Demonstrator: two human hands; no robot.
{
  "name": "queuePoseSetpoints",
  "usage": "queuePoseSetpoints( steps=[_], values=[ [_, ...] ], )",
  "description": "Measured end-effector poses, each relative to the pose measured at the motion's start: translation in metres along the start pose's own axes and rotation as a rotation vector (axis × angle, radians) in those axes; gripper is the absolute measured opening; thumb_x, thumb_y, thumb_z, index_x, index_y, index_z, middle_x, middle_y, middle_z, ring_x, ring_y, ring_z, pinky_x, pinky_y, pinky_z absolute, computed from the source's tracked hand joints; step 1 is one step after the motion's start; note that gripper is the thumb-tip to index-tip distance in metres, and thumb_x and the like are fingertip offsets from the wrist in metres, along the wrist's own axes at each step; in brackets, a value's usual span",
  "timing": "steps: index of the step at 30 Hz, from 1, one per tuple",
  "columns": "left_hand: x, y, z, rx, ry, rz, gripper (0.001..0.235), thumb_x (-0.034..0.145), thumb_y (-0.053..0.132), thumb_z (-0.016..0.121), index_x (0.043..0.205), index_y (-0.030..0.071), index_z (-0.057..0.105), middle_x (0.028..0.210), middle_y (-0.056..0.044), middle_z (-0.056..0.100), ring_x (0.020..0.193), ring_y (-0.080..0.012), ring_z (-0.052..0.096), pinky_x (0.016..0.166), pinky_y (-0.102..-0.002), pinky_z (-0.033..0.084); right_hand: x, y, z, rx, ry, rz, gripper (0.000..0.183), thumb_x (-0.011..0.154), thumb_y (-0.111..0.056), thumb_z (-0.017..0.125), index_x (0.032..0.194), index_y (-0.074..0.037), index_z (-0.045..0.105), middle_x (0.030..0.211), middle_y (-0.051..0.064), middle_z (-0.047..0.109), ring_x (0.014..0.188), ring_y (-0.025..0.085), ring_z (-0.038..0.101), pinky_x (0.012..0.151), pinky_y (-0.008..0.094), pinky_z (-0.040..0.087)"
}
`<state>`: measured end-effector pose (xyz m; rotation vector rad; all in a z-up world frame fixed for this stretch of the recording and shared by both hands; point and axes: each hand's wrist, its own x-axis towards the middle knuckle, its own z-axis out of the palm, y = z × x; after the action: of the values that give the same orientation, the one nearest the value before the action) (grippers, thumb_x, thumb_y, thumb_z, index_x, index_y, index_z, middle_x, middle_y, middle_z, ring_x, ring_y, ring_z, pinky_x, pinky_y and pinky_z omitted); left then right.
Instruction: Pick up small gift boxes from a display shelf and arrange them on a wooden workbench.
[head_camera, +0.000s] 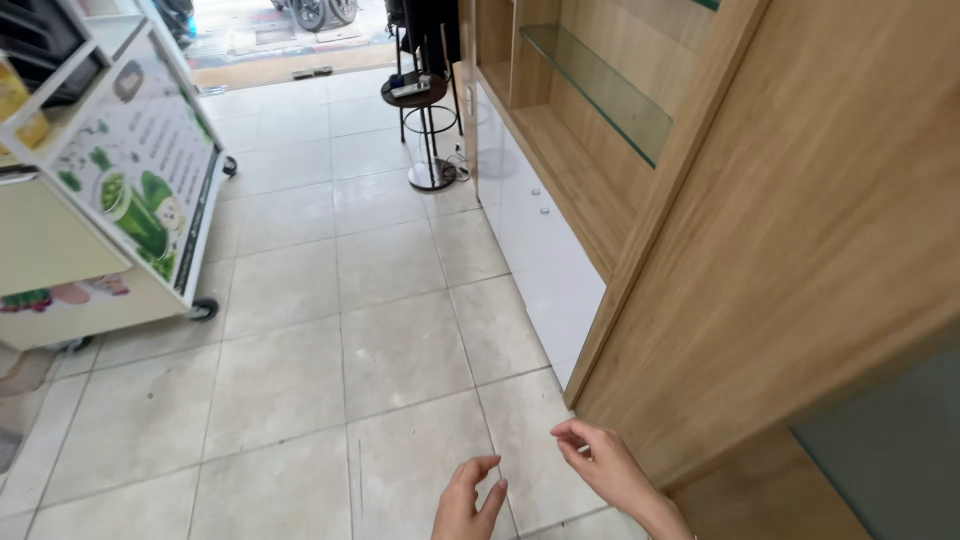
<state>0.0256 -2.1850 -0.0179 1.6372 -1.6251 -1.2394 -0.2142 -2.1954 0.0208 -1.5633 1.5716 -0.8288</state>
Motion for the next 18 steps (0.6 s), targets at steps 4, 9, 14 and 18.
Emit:
queuePoseSetpoints(
  steps=[4,9,14,18],
  values=[
    [0.085,-0.002,-0.004,-0.005,-0.107,-0.112,0.038,0.094,0.028,0.069,0.13,0.018,0.063,0.136,-0.003,0.064,0.132,-0.0236,0.061,0.103,-0.043,0.055,0.067,-0.004,-0.006,0.051,0.016,0.076,0.018,0.093,-0.015,0.066,0.107,-0.006,0.074,0.093,0.003,0.081,0.087,0.012,0.076,0.074,0.03,0.059],
    [0.224,0.002,-0.02,0.062,-0.234,-0.066,0.039,0.094,0.03,0.069,0.131,0.019,0.062,0.137,-0.003,0.064,0.133,-0.0231,0.06,0.105,-0.044,0.054,0.171,0.033,-0.005,0.091,0.124,0.119,0.018,0.093,-0.014,0.068,0.106,-0.005,0.074,0.091,0.004,0.081,0.081,0.014,0.075,0.074,0.03,0.06],
    [0.375,0.031,-0.043,0.06,-0.252,0.122,0.042,0.09,0.028,0.073,0.13,0.02,0.067,0.131,-0.004,0.068,0.127,-0.023,0.066,0.099,-0.043,0.06,0.272,0.014,-0.03,0.045,0.205,0.187,0.016,0.093,-0.013,0.068,0.107,-0.007,0.073,0.089,0.004,0.08,0.085,0.011,0.075,0.076,0.029,0.06],
    [0.46,0.108,-0.067,0.141,-0.339,0.212,0.04,0.091,0.027,0.072,0.131,0.022,0.067,0.13,-0.003,0.068,0.126,-0.0223,0.065,0.1,-0.042,0.058,0.341,0.011,-0.042,0.126,0.32,0.242,0.021,0.092,-0.012,0.068,0.112,-0.011,0.074,0.095,0.001,0.08,0.091,0.008,0.074,0.077,0.028,0.059]
  ],
)
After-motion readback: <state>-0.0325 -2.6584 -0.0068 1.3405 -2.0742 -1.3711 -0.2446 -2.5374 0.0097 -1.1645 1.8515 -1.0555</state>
